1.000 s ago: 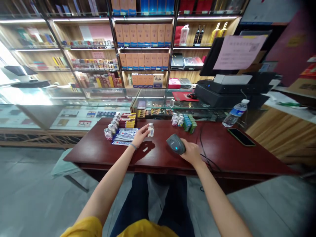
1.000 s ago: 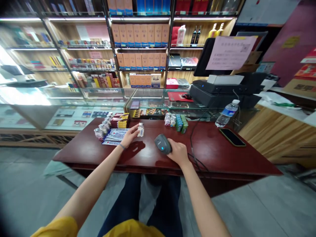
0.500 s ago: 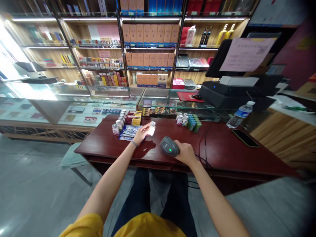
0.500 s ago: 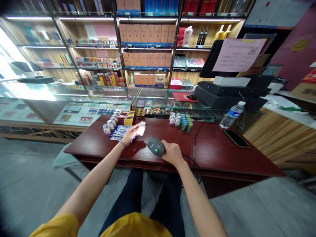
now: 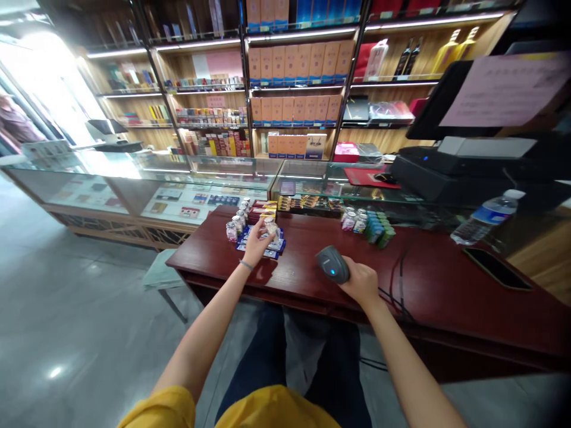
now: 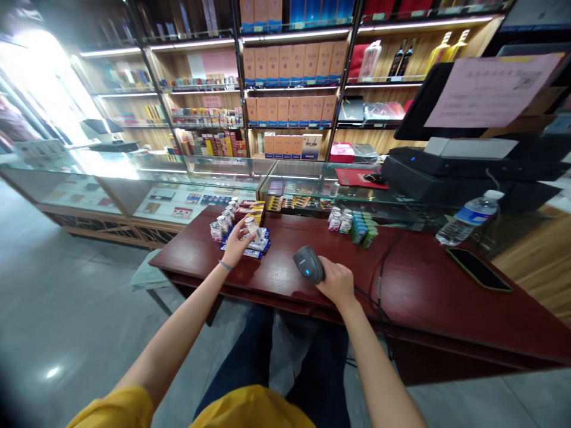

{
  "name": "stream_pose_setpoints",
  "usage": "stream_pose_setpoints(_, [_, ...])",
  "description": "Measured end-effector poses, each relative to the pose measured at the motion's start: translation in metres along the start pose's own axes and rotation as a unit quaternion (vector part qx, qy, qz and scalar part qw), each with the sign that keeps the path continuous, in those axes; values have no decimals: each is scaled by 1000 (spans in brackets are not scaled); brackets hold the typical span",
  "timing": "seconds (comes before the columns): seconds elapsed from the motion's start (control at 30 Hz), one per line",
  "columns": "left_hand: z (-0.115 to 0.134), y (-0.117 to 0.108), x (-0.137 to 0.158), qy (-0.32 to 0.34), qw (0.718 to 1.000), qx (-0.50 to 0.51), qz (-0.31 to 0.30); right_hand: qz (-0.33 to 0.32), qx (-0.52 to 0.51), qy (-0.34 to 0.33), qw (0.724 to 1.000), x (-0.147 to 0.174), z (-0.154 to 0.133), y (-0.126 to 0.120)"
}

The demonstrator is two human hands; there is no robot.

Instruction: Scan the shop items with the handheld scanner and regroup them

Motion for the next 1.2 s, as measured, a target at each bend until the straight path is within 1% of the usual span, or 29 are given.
stream_pose_setpoints(0.1, [2, -38, 1, 24, 997, -49, 56, -3, 9, 16, 1000, 2, 5, 9])
stream_pose_setpoints(0.17, [2, -64, 1, 32, 994, -64, 88, 3, 18, 20, 1000, 2, 6, 13])
stream_pose_setpoints(0.3, [-1, -111, 2, 39, 986, -92, 137, 23, 40, 21, 999, 3, 7, 18])
stream_pose_setpoints(0.4, [-7, -138, 5, 20, 978, -129, 161, 36, 43, 7, 998, 4, 5, 20])
stream_pose_setpoints(0.5, [-17, -155, 6, 1, 969, -170, 180, 34, 42, 2, 999, 6, 5, 24])
stream_pose_setpoints(0.6, [-27, -163, 5, -3, 964, -202, 176, 26, 43, 8, 999, 8, 6, 27])
stream_pose_setpoints(0.77, [-41, -163, 0, 4, 960, -232, 155, 37, 36, -18, 999, 9, 2, 27])
stream_pose_setpoints(0.87, [-43, -161, -3, 15, 956, -252, 149, 25, 30, -8, 999, 10, 4, 29])
stream_pose_setpoints(1.03, [-45, -160, -3, 24, 955, -254, 150, 12, 35, 0, 999, 12, 6, 33])
stream_pose_setpoints(1.2, [-42, -156, -1, 24, 959, -243, 142, 28, 32, 0, 999, 11, 5, 29])
Point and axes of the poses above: each hand's wrist, its own x-axis away from the middle knuckle, its own y-axis out of the palm, z = x × y, the point moved 7 cm from there along -x, towards the middle knuckle, and after that the axes turned 5 degrees about z, right-handed, at the moved point
